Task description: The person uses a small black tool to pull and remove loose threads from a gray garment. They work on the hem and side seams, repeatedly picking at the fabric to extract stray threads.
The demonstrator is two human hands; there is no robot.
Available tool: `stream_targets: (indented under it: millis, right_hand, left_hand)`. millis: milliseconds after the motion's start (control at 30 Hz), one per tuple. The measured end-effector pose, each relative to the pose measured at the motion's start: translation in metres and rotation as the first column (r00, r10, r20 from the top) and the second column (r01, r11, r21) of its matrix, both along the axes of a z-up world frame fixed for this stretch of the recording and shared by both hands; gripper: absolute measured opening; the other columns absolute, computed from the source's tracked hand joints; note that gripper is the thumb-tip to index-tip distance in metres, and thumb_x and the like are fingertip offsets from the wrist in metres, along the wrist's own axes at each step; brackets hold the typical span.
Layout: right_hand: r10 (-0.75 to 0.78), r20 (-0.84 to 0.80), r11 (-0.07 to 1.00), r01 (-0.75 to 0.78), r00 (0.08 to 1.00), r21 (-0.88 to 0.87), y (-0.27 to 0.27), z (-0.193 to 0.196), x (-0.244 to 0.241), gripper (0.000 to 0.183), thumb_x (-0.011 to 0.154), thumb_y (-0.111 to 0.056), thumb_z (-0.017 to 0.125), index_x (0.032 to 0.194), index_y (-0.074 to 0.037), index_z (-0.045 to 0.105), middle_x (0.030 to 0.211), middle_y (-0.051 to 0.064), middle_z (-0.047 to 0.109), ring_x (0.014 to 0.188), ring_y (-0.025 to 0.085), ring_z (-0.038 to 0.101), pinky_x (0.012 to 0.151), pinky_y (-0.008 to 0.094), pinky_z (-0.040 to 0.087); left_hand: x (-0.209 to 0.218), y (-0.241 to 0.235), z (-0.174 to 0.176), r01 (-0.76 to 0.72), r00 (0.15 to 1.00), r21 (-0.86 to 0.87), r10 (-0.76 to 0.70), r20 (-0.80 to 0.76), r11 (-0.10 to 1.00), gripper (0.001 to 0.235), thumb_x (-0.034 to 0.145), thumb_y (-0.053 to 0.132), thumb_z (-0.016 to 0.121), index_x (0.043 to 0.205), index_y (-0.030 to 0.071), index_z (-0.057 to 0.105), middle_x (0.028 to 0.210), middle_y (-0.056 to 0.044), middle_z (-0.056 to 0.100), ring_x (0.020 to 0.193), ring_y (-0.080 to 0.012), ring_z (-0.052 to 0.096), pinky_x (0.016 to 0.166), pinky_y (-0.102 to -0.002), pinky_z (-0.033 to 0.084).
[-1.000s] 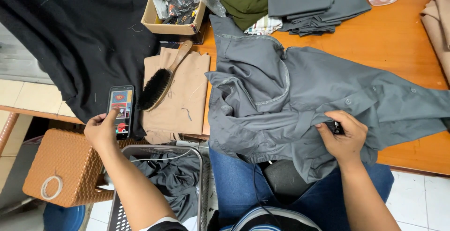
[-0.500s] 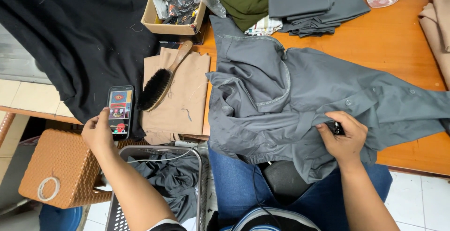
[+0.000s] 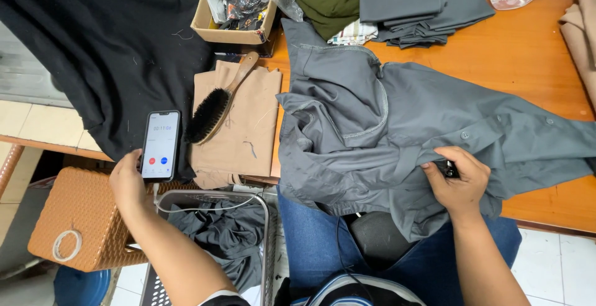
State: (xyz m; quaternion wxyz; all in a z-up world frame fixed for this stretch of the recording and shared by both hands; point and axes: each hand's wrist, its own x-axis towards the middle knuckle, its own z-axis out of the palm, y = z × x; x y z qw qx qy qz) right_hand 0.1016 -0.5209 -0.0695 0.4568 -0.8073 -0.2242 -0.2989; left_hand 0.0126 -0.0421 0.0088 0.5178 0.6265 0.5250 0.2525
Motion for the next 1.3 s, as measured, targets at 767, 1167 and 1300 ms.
stream_targets:
  millis: [767, 1167, 1300]
  right_hand:
    - [0.013, 0.011, 1.0, -0.014, 1.0, 0.01, 0.001, 0.0, 0.0, 0.025, 0.078, -0.018, 0.066, 0.085, 0.005, 0.059, 0.077, 0.014, 0.06, 0.068, 0.02, 0.057, 0.06, 0.026, 0.043]
    - [0.022, 0.023, 1.0, -0.023, 0.999, 0.011, 0.001, 0.0, 0.0, 0.023, 0.079, -0.016, 0.066, 0.085, 0.006, 0.059, 0.078, 0.015, 0.06, 0.068, 0.02, 0.057, 0.061, 0.026, 0.043]
    - [0.024, 0.016, 1.0, -0.024, 1.0, 0.015, 0.001, 0.001, -0.001, 0.022, 0.079, -0.015, 0.066, 0.086, 0.006, 0.059, 0.078, 0.015, 0.06, 0.068, 0.02, 0.056, 0.06, 0.026, 0.043]
  left_hand:
    - [-0.046, 0.02, -0.048, 0.196, 0.933, -0.18, -0.127, 0.335, 0.964, 0.009, 0.081, 0.006, 0.054, 0.088, 0.007, 0.048, 0.068, -0.01, 0.056, 0.06, -0.0161, 0.06, 0.064, -0.025, 0.055]
    - [-0.04, 0.019, -0.047, 0.117, 0.949, -0.189, -0.053, 0.31, 0.975, 0.02, 0.076, 0.008, 0.059, 0.093, 0.008, 0.049, 0.077, -0.006, 0.056, 0.058, -0.0088, 0.055, 0.064, -0.022, 0.056]
    - [-0.04, 0.021, -0.05, 0.134, 0.957, -0.157, -0.087, 0.275, 0.978, 0.024, 0.073, 0.009, 0.062, 0.096, 0.008, 0.055, 0.091, -0.009, 0.063, 0.071, -0.012, 0.062, 0.061, -0.018, 0.054]
